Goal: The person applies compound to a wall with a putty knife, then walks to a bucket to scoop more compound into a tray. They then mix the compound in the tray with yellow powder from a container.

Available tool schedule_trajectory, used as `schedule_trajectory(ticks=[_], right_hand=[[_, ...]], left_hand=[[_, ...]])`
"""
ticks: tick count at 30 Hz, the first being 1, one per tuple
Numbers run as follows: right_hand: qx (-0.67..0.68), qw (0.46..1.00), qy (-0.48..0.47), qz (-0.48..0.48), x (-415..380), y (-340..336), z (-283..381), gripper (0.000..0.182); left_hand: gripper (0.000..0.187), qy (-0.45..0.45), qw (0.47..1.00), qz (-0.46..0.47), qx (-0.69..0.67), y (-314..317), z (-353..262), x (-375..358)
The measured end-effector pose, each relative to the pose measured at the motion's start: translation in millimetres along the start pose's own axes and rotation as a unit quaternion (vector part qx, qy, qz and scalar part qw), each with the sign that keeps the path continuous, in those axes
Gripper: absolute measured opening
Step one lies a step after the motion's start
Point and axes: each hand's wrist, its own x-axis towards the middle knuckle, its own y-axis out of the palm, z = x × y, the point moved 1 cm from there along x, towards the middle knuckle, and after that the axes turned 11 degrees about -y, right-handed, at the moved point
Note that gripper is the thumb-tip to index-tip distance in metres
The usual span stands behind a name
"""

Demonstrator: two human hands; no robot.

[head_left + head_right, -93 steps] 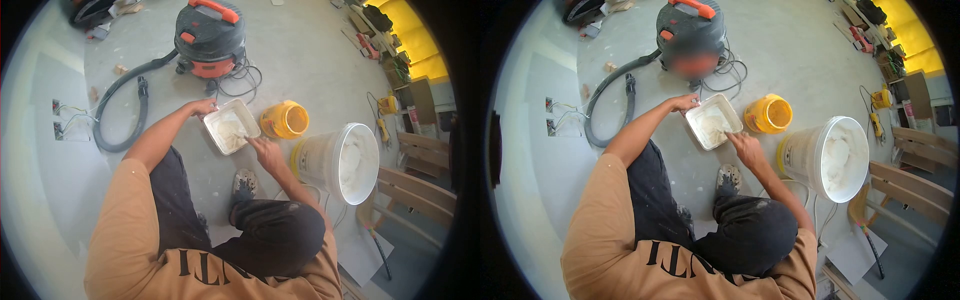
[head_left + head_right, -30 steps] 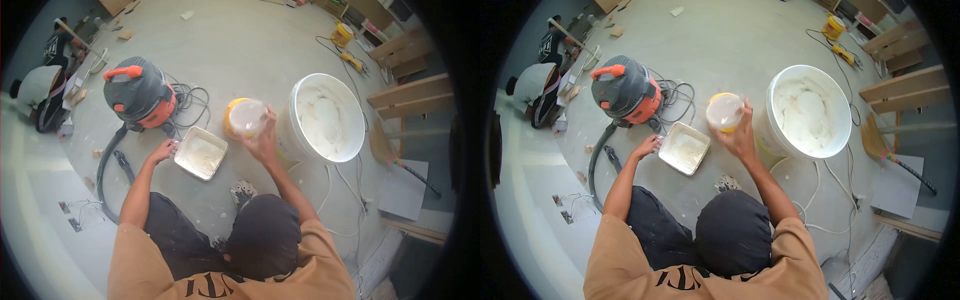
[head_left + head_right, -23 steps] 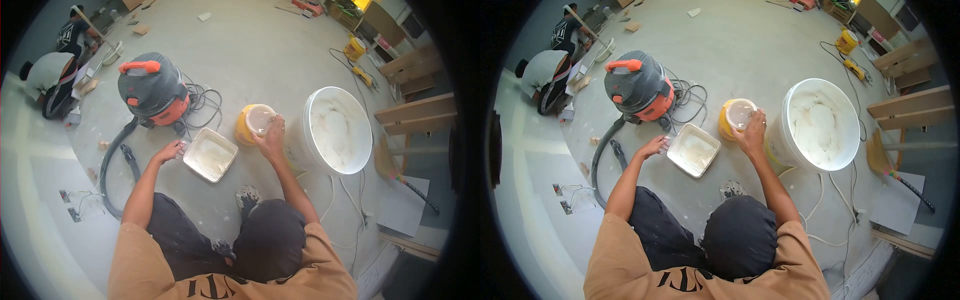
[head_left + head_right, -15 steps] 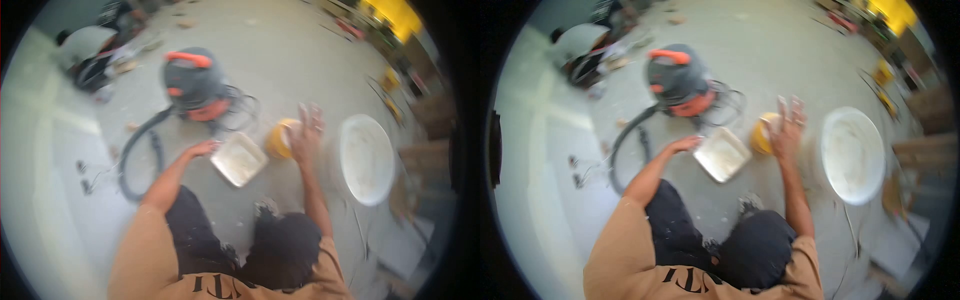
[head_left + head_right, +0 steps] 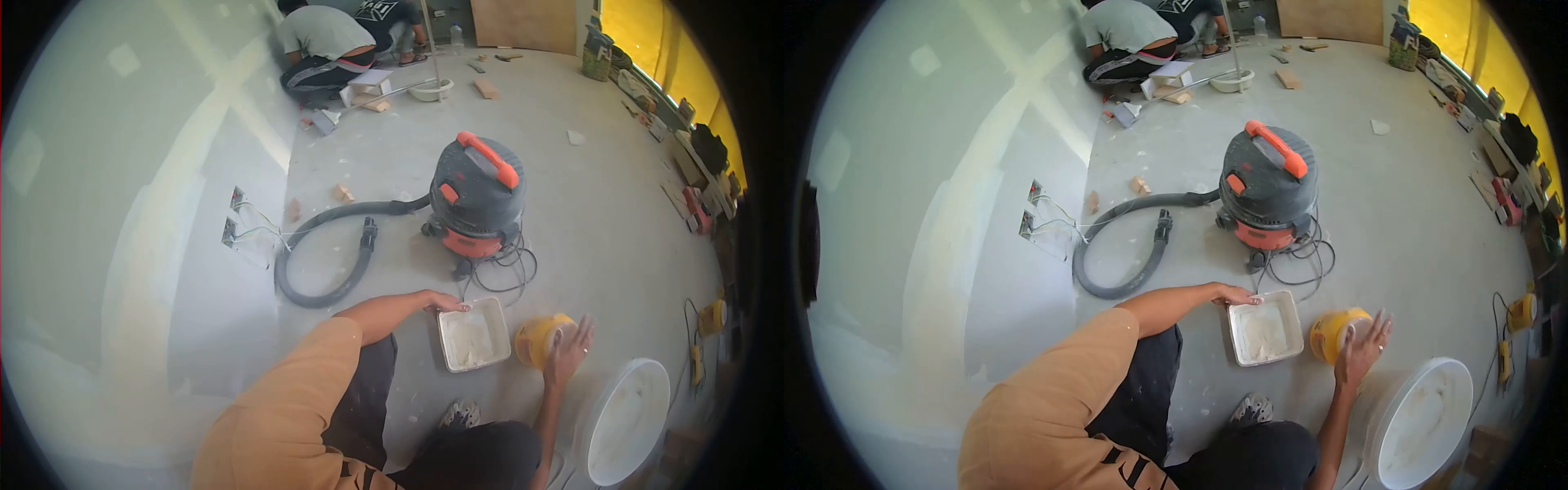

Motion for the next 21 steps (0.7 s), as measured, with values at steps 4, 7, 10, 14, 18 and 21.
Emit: schedule_trajectory(ticks=[4, 7, 10, 14, 18, 21], right_hand=[[0.036, 0.996, -0.053, -0.059, -8.6, -38.7, 36.0, 0.069], [0.140, 0.989, -0.035, -0.034, -15.0, -70.4, 67.8, 0.064], [0.266, 0.962, 0.032, 0.050, -17.5, -107.3, 87.2, 0.056], [0.267, 0.938, 0.124, 0.184, -3.5, -186.7, 101.0, 0.039], [0.217, 0.910, 0.214, 0.280, -22.0, -273.2, 110.1, 0.032], [0.138, 0.876, 0.334, 0.318, -114.6, -346.4, 83.4, 0.036]], left_hand=[[0.062, 0.081, 0.996, 0.010, 0.041, 7.2, -7.8, -3.4], [0.059, 0.126, 0.982, -0.015, 0.137, 17.1, -32.0, -17.3], [0.062, 0.163, 0.969, -0.031, 0.181, 32.3, -43.6, -37.7], [0.066, 0.195, 0.976, -0.075, 0.063, 28.9, -53.7, -92.6], [0.068, 0.127, 0.976, -0.042, -0.170, 26.4, -41.1, -195.6], [0.067, 0.053, 0.938, -0.164, -0.302, 30.0, -37.1, -293.8]])
